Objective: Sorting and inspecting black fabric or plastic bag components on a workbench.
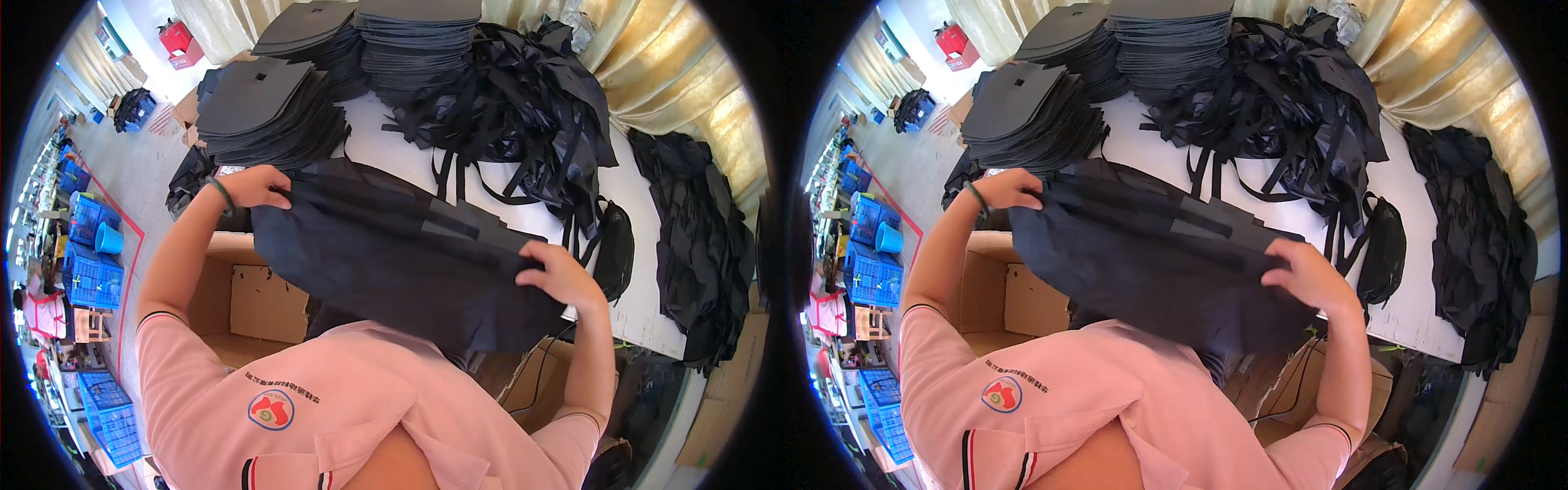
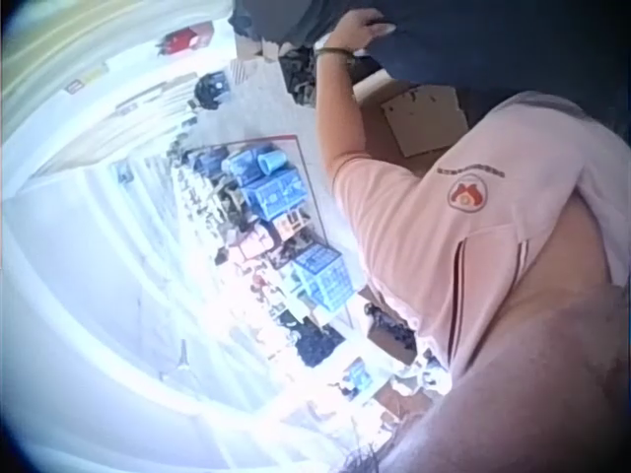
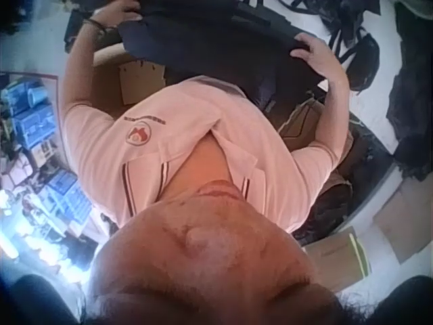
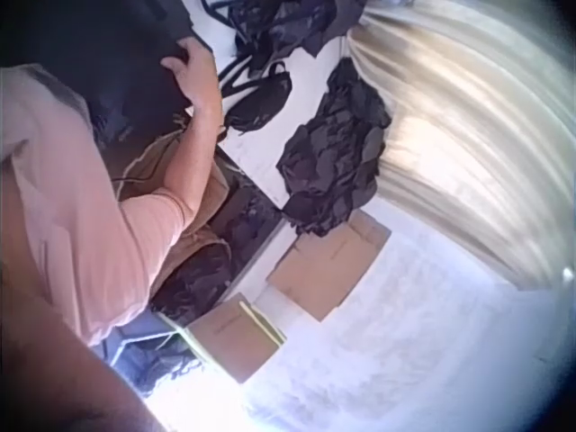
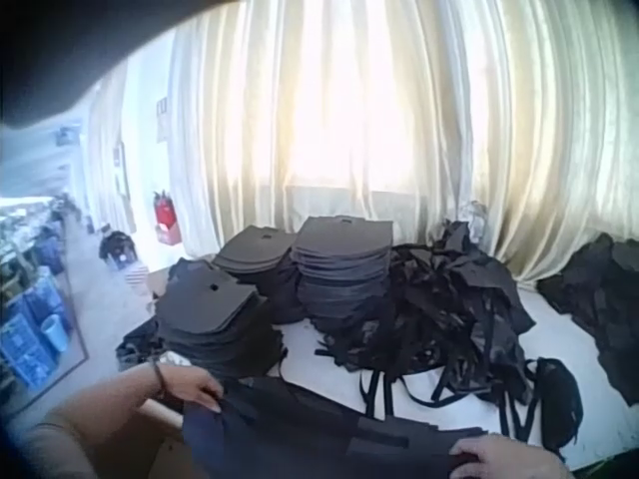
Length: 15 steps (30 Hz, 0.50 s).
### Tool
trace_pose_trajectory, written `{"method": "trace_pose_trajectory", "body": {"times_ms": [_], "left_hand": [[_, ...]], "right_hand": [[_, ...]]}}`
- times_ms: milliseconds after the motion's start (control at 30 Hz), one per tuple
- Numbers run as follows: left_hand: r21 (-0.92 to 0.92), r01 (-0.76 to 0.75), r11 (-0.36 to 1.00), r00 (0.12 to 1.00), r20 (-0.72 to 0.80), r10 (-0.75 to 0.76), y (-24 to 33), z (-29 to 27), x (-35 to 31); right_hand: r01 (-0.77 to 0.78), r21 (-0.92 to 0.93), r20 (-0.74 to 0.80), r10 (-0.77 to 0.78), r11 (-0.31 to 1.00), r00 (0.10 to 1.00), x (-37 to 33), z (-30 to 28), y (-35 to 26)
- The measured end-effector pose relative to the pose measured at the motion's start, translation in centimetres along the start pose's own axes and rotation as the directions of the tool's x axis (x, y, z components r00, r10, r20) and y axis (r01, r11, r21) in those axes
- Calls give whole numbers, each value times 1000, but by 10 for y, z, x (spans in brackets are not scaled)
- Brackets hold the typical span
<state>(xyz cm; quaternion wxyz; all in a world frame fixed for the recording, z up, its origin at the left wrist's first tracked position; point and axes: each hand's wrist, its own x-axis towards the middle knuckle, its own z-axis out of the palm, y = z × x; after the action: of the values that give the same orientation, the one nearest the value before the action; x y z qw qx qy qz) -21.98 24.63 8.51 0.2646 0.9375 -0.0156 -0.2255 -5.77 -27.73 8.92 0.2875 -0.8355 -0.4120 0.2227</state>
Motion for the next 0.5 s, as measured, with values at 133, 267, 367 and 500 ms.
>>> {"method": "trace_pose_trajectory", "body": {"times_ms": [133, 267, 367, 500], "left_hand": [[161, 131, 978, 989, 39, -139, -31, 9, 47], [216, 239, 947, 971, -52, -233, -50, 23, 75], [215, 275, 937, 961, -93, -261, -43, 23, 87], [234, 334, 913, 942, -107, -317, -35, 22, 89]], "right_hand": [[-132, -196, -111, 112, 972, 987, 21, 24, 49], [-391, -368, -216, 331, 844, 919, 31, 38, 38], [-161, -620, -406, -139, 768, 903, 28, 61, 35], [205, -511, -77, -282, 835, 956, 31, 105, 18]]}}
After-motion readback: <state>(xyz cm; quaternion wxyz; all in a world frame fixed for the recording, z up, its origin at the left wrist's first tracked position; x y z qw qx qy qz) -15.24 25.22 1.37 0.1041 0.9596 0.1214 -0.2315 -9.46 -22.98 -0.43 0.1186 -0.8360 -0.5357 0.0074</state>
